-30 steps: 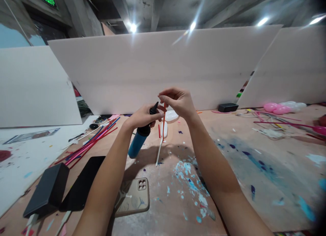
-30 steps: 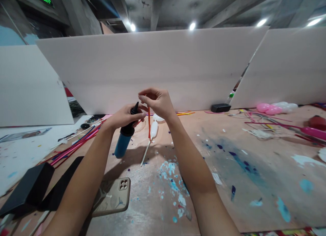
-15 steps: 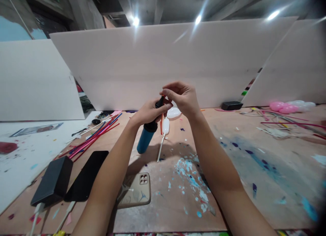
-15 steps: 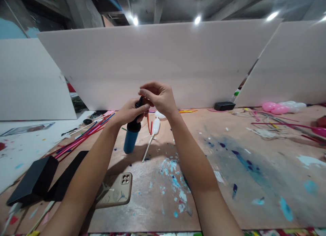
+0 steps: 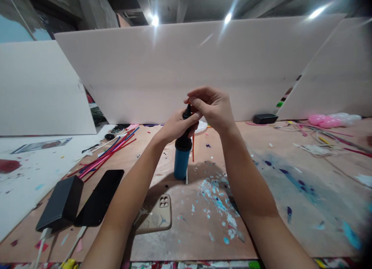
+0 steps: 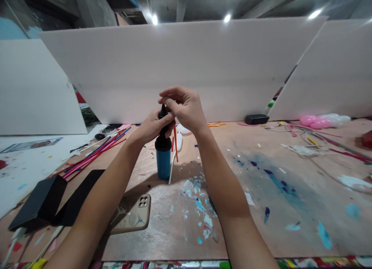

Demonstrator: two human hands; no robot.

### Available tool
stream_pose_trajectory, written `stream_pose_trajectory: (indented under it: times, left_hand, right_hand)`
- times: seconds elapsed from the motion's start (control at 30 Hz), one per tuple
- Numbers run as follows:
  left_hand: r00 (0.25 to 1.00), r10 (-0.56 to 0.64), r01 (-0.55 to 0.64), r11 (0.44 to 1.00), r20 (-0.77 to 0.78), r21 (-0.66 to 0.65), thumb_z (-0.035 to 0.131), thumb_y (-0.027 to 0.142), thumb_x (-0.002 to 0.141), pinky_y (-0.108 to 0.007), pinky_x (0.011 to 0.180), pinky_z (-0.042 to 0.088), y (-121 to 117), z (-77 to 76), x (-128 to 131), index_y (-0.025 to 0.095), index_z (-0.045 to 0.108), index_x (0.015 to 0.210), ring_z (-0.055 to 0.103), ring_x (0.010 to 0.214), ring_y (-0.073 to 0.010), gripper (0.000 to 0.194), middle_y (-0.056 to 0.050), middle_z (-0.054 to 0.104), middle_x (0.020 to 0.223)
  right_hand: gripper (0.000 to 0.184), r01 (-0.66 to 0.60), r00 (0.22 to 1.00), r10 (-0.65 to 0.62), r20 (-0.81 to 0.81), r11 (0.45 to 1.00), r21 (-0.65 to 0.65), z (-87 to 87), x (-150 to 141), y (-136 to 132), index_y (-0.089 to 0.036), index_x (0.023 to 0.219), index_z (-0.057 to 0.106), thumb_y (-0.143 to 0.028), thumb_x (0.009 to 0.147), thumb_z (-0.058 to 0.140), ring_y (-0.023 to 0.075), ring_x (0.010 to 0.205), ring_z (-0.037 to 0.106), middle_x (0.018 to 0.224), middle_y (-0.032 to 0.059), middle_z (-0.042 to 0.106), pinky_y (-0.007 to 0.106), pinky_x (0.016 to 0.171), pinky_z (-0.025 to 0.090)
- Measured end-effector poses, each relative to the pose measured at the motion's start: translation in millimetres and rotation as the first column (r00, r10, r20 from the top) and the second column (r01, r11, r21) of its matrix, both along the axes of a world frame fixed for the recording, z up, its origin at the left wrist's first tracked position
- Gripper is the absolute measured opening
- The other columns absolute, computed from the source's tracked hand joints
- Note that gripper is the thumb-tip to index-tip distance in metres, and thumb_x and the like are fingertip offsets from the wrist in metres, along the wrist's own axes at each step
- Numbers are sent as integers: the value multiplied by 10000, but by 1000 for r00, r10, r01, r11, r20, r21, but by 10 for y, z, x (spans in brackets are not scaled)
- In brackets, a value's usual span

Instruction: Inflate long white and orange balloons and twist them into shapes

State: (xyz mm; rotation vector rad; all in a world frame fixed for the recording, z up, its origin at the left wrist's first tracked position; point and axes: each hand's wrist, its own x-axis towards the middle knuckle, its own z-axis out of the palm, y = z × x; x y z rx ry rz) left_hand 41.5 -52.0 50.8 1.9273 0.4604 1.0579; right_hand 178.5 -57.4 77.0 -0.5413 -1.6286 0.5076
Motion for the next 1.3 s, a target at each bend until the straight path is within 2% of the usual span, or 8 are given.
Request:
stream_pose_trajectory:
  times: [0.2, 0.33, 0.43, 0.57, 0.7, 0.8, 1.17, 1.3]
  left_hand:
    - [983, 91, -81, 995, -162, 66, 636, 446, 854, -223, 647, 489, 7, 113, -191, 143, 586, 911, 608, 687, -106, 312, -29, 632, 792]
    - [965, 256, -247, 960, -54, 131, 685, 436, 808, -223, 667, 508, -20, 235, -405, 159, 644, 1068, 621, 729, -114, 382, -41, 676, 881]
    - [894, 426, -448, 863, 140, 234, 725, 393, 776, -215, 636, 503, -53, 290, -492, 152, 674, 948, 606, 658, -95, 300, -24, 673, 804]
    - [836, 482, -548, 714, 262, 436, 729, 278, 776, -226, 712, 504, -113, 304, -472, 181, 679, 863, 635, 765, -106, 140, -14, 690, 843]
    - [800, 550, -567, 561, 240, 603, 706, 207, 788, -256, 762, 487, -173, 303, -444, 201, 691, 870, 624, 837, -129, 84, -14, 702, 887]
    - [782, 579, -561, 489, 233, 667, 703, 188, 787, -270, 782, 479, -194, 310, -463, 215, 696, 884, 607, 869, -145, 101, -11, 707, 891]
    - [756, 611, -532, 365, 235, 764, 657, 169, 804, -315, 844, 473, -162, 299, -493, 223, 686, 893, 587, 865, -167, 109, -13, 700, 857]
    - [767, 588, -490, 281, 256, 825, 638, 136, 801, -333, 839, 473, -138, 297, -510, 225, 673, 888, 587, 844, -171, 129, -10, 692, 845]
  right_hand:
    - [177, 1, 1000, 0, 29, 1000, -8, 11, 0, -14, -190, 896, 690, -335, 794, 680, 161, 797, 693, 802, 16, 705, 289, 699, 560]
    - [177, 54, 997, -57, 61, 998, 43, 19, 8, -26, -196, 913, 684, -338, 807, 676, 157, 803, 688, 806, 8, 708, 305, 752, 545]
    - [233, 38, 996, -40, 74, 999, 38, 9, -12, -30, -201, 977, 667, -380, 828, 667, 164, 850, 691, 838, 11, 710, 315, 793, 541]
    - [301, -17, 997, 15, 77, 1000, 20, -15, -77, -49, -205, 1032, 648, -435, 838, 663, 173, 908, 689, 888, 27, 698, 307, 799, 543]
    - [331, -45, 997, 44, 67, 999, 12, -33, -124, -65, -223, 1057, 637, -467, 834, 666, 180, 926, 685, 913, 29, 689, 313, 804, 554]
    - [338, -79, 996, 78, 48, 997, 12, -39, -136, -67, -219, 1054, 628, -469, 832, 670, 184, 921, 690, 893, 31, 692, 325, 826, 558]
    - [343, -101, 994, 102, 26, 995, -3, -39, -150, -73, -208, 1014, 619, -475, 812, 694, 183, 919, 706, 905, 33, 699, 329, 869, 563]
    - [326, -95, 995, 94, 25, 995, 26, -45, -162, -53, -196, 999, 620, -458, 817, 691, 171, 875, 707, 877, 30, 701, 312, 814, 573]
